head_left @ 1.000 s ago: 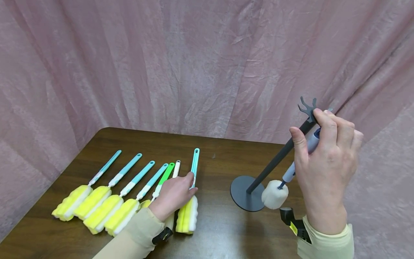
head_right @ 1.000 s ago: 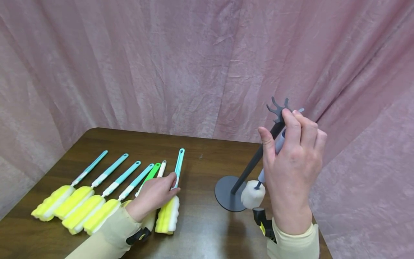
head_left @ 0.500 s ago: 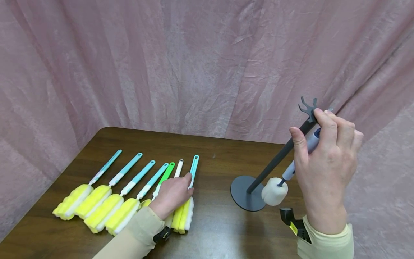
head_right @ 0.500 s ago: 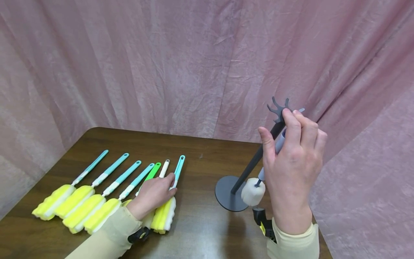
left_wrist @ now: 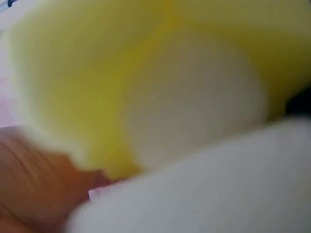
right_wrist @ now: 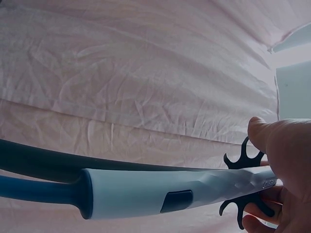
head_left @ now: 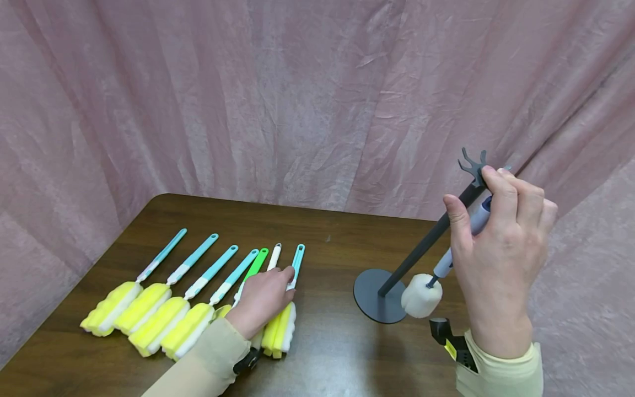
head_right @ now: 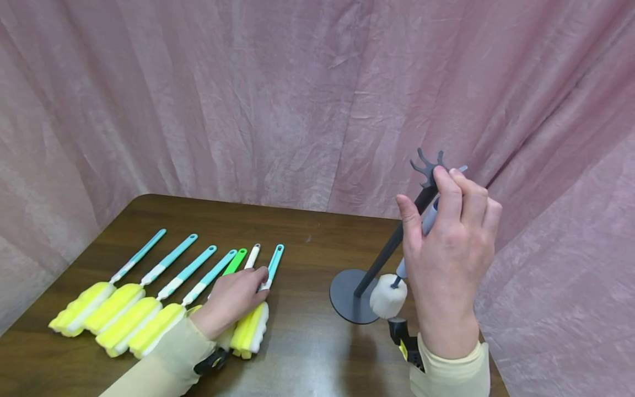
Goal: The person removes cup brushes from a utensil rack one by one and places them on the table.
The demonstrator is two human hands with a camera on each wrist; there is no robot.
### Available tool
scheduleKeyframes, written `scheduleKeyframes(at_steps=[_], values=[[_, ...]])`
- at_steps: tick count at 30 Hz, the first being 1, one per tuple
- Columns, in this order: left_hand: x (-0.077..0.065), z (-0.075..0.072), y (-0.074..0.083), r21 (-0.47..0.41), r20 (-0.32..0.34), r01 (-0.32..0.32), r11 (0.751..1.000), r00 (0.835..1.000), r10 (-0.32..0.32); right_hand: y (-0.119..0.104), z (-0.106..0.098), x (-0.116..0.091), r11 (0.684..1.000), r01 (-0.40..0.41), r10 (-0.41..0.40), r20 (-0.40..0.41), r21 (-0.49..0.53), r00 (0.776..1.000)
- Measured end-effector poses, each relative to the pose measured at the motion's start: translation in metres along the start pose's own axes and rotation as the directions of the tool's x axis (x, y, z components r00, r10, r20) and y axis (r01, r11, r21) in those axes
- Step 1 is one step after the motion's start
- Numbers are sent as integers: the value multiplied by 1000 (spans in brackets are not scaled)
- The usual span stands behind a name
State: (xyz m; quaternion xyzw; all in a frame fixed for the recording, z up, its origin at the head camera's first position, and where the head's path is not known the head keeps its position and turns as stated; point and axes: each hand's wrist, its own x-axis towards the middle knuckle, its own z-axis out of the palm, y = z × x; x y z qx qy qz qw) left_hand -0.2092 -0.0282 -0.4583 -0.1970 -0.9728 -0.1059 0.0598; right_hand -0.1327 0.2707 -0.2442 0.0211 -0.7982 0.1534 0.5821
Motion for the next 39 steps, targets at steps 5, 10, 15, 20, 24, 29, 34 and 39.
scheduleKeyframes(at_steps=[5, 10, 15, 20, 24, 29, 34, 39], values=[[-6, -8, 2, -6, -23, -102, 995, 994, 102, 1, 0, 1, 1000, -3, 3, 5, -4, 1000], [-12, -16, 4, -20, 37, -212, 977, 977, 212, 1, -1, 1, 1000, -11, 11, 4, -12, 1000], [-16, -16, 4, -34, 86, -230, 973, 969, 232, 1, -1, 0, 1000, -12, 13, 6, -19, 1000], [-18, -15, 3, -36, 128, -191, 981, 973, 194, 2, 0, -1, 1000, -14, 14, 5, -25, 1000], [-18, -15, 3, -32, 140, -145, 989, 979, 148, 1, 0, -1, 1000, -12, 13, 10, -26, 1000], [-19, -14, 2, -30, 153, -93, 995, 984, 97, 1, 0, 0, 1000, -12, 12, 12, -27, 1000], [-20, -14, 1, -18, 154, -80, 997, 985, 82, 0, 1, 0, 1000, -17, 17, 0, -21, 1000], [-20, -15, 0, -11, 130, -87, 996, 988, 88, -1, 1, 0, 1000, -20, 20, -3, -14, 1000]])
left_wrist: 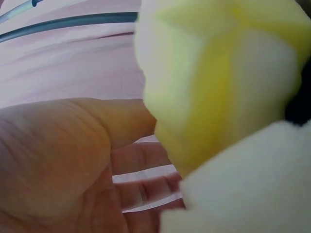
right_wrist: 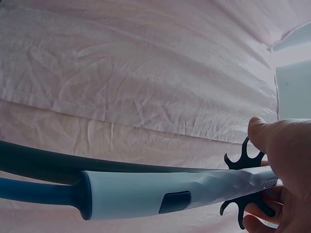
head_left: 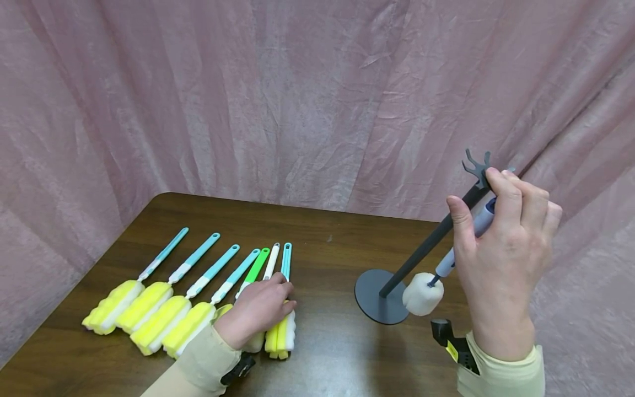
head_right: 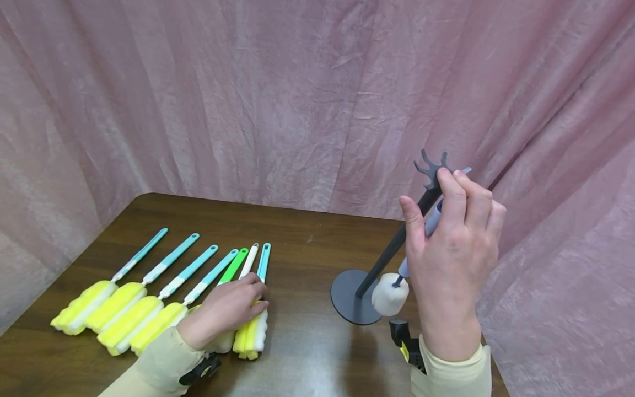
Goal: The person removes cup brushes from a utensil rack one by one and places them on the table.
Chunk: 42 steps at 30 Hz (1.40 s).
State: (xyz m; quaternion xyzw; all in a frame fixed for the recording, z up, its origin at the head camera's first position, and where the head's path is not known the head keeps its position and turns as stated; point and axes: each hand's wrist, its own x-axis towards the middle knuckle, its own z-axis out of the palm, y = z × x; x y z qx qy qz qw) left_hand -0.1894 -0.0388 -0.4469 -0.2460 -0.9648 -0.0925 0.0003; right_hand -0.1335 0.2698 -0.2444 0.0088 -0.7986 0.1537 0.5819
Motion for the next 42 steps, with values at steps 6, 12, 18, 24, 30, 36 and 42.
scheduleKeyframes(at_steps=[6, 12, 18, 24, 30, 36, 42], values=[[0, -8, 8, -27, -108, -75, 997, 992, 71, 0, -1, 0, 1000, -1, 1, 4, 1, 1000], [1, -24, 29, -40, -171, -180, 983, 970, 171, 0, -1, 0, 1000, 5, -5, 14, 0, 1000], [3, -38, 52, 10, -198, -262, 965, 945, 258, 0, -2, -2, 1000, -3, 3, -1, 0, 1000], [0, -49, 76, 31, -189, -334, 942, 923, 334, 0, -2, -2, 1000, -5, 5, -5, 1, 1000], [4, -59, 98, -9, -247, -427, 904, 877, 411, 0, -4, -3, 1000, -1, 1, 9, -5, 1000], [17, -69, 118, -33, -331, -478, 878, 834, 441, -1, -4, -3, 1000, 1, -1, 3, 13, 1000], [34, -77, 139, -44, -358, -508, 860, 812, 461, 0, -4, -2, 1000, 7, -7, 1, 13, 1000]])
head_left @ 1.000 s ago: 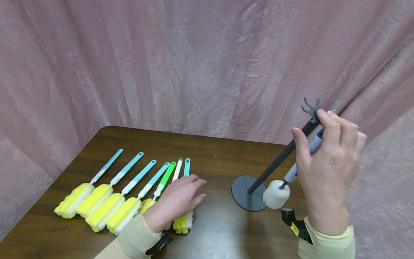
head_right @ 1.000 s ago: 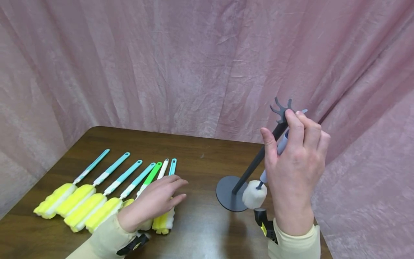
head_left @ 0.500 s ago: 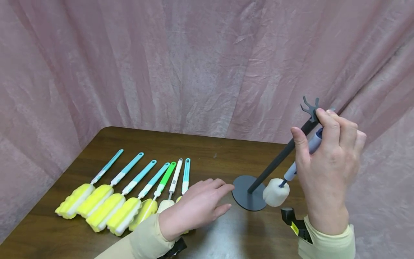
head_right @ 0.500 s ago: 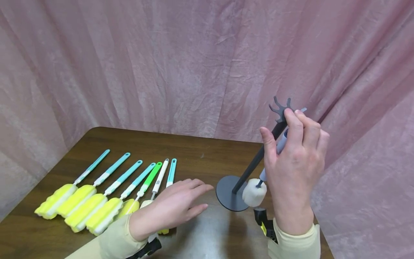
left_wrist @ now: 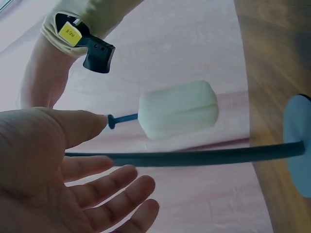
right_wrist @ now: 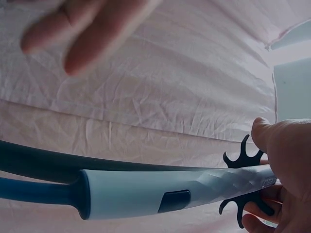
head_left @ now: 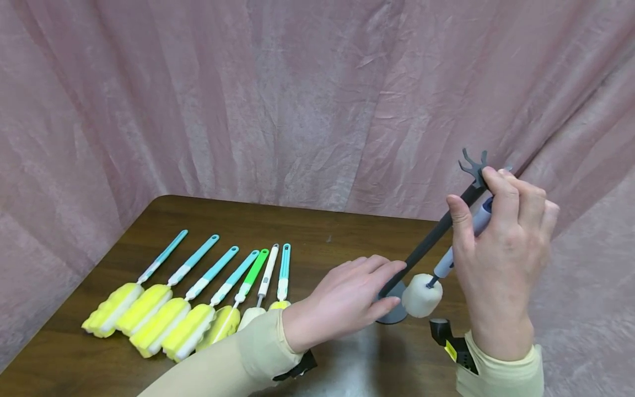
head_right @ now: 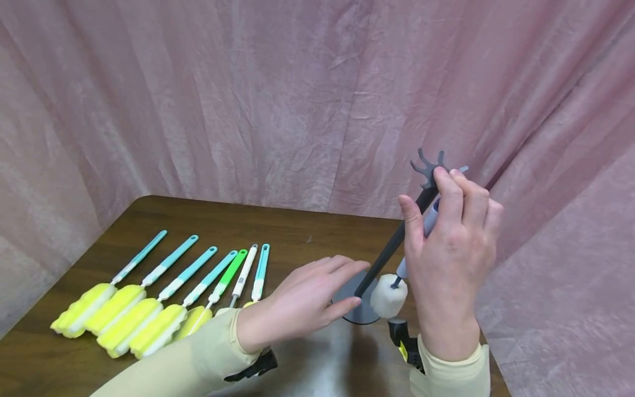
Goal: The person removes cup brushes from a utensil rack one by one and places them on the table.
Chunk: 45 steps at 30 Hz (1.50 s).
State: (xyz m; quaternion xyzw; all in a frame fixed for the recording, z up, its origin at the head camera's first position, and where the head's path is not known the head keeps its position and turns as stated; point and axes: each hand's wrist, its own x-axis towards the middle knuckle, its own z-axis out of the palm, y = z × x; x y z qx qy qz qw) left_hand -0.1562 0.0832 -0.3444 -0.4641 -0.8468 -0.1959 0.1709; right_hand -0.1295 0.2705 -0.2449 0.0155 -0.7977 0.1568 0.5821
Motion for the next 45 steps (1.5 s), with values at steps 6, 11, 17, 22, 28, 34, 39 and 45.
scheduleKeyframes(at_steps=[6, 11, 17, 22, 28, 34, 39, 45], values=[[18, 2, 7, -67, -28, -4, 998, 1000, 2, 1, 3, 1, 1000, -5, 5, -20, 2, 1000], [31, 4, 12, -148, -24, 2, 989, 1000, -5, 2, 4, 1, 1000, -9, 9, -29, -3, 1000], [43, 6, 19, -213, 8, 31, 977, 1000, -30, 3, 3, 0, 1000, -9, 9, -17, -13, 1000], [51, 7, 23, -207, 12, 55, 977, 999, -53, 2, 3, 1, 1000, -5, 5, -15, -11, 1000], [57, 10, 24, -224, 16, 66, 972, 998, -64, 1, 3, 1, 1000, 2, -2, -16, -3, 1000], [64, 15, 25, -280, 2, 54, 959, 998, -56, 2, 3, 2, 1000, 9, -9, -12, -4, 1000], [69, 20, 23, -316, -13, 64, 947, 997, -71, 3, 2, 3, 1000, 23, -23, 13, 14, 1000], [74, 24, 22, -339, 3, 95, 936, 995, -100, 5, -4, 6, 999, 41, -42, 59, 34, 997]])
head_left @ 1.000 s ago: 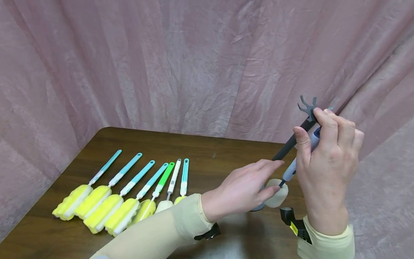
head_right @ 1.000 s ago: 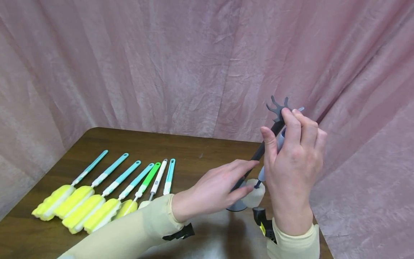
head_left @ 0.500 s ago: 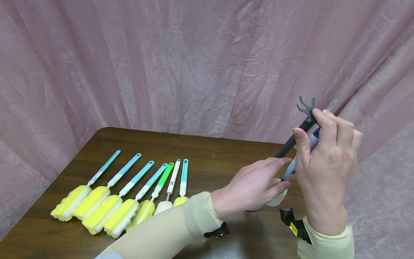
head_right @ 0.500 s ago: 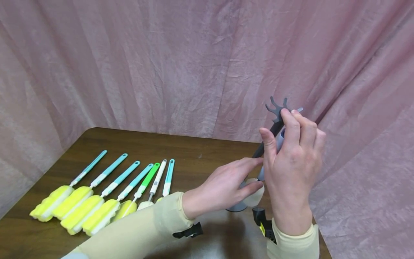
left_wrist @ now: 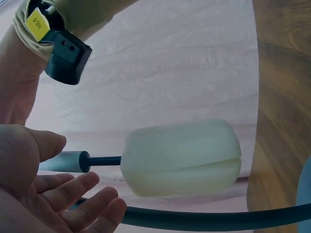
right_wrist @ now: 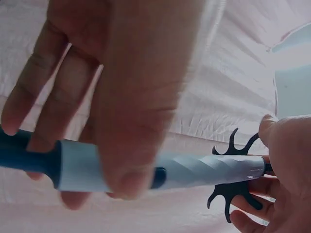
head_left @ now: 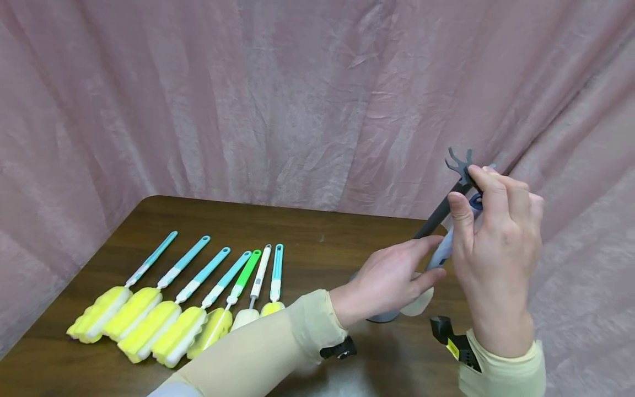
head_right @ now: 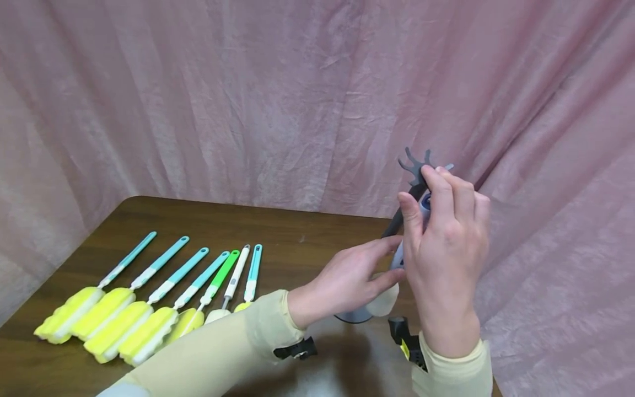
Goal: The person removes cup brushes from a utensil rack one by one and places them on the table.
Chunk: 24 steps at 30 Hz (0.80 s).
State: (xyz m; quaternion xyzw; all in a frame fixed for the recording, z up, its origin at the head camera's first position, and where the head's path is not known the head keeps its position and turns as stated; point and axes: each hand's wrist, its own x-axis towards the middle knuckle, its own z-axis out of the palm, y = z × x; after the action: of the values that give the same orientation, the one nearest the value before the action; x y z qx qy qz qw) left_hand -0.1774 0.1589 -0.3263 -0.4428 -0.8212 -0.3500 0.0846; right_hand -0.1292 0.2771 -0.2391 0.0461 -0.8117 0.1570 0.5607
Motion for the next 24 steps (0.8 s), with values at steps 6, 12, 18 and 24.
scheduleKeyframes(at_steps=[6, 12, 18, 24], values=[[-1, 4, -4, -54, -7, 38, 998, 999, -38, 7, -6, 3, 1000, 30, -30, 77, -1, 997], [0, 6, -6, -67, -36, 63, 996, 997, -65, 16, -12, 10, 998, 35, -43, 122, 61, 992], [-2, 5, -8, -93, -73, 53, 994, 996, -60, 24, -19, 16, 987, 10, -38, 175, 160, 984], [-6, 4, -11, -103, -87, 54, 993, 994, -63, 27, -23, 19, 983, 11, -45, 184, 182, 982]])
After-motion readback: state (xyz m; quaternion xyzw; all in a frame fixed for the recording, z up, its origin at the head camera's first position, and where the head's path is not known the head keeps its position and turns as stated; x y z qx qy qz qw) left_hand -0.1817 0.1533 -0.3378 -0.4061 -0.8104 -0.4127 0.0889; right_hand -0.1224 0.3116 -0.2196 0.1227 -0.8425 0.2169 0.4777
